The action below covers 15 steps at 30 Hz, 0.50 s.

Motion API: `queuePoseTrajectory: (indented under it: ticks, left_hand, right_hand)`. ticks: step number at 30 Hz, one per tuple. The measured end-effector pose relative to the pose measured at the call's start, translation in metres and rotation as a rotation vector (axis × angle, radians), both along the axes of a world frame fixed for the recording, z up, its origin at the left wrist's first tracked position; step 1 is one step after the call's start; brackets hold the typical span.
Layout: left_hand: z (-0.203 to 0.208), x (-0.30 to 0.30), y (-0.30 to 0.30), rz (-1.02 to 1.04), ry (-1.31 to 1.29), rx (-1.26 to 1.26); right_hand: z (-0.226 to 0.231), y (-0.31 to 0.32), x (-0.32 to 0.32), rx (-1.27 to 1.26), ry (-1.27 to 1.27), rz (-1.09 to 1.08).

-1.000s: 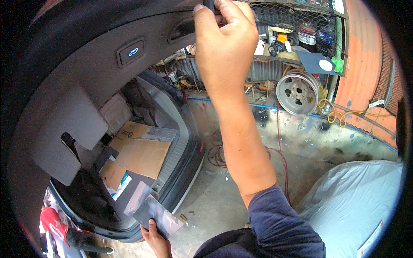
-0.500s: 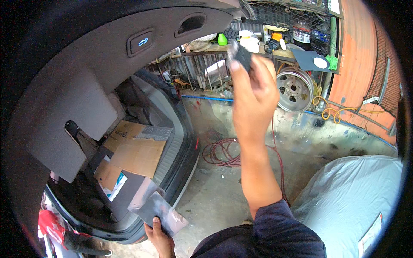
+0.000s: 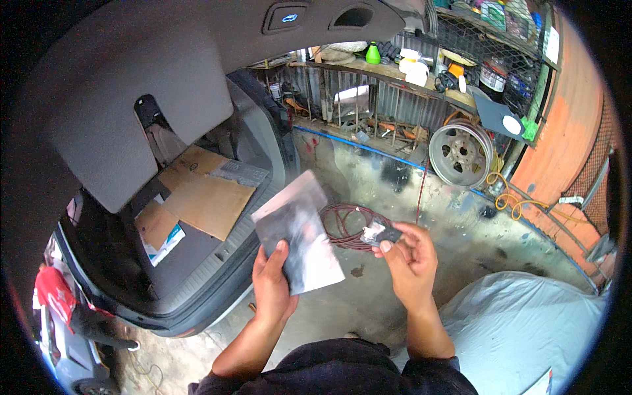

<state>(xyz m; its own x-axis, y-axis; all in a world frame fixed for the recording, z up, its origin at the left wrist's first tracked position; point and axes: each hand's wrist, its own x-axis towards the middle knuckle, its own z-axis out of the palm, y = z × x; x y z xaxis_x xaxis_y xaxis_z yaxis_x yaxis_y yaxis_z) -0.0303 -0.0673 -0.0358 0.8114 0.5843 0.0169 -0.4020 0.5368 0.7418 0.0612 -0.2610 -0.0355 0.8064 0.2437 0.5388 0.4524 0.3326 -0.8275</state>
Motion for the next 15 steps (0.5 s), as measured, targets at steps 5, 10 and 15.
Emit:
queuePoseTrajectory:
  ticks: [5, 10, 15]
  left_hand:
    - [0.022, 0.020, -0.028, -0.075, -0.089, -0.035]
    - [0.022, 0.029, -0.044, -0.047, -0.133, -0.046]
    - [0.019, 0.023, -0.050, -0.041, -0.104, -0.052]
  right_hand:
    - [-0.006, -0.015, -0.010, -0.190, -0.346, -0.252]
    - [0.008, -0.029, -0.008, -0.383, -0.756, -0.330]
    - [-0.002, -0.036, 0.009, -0.588, -0.876, -0.217]
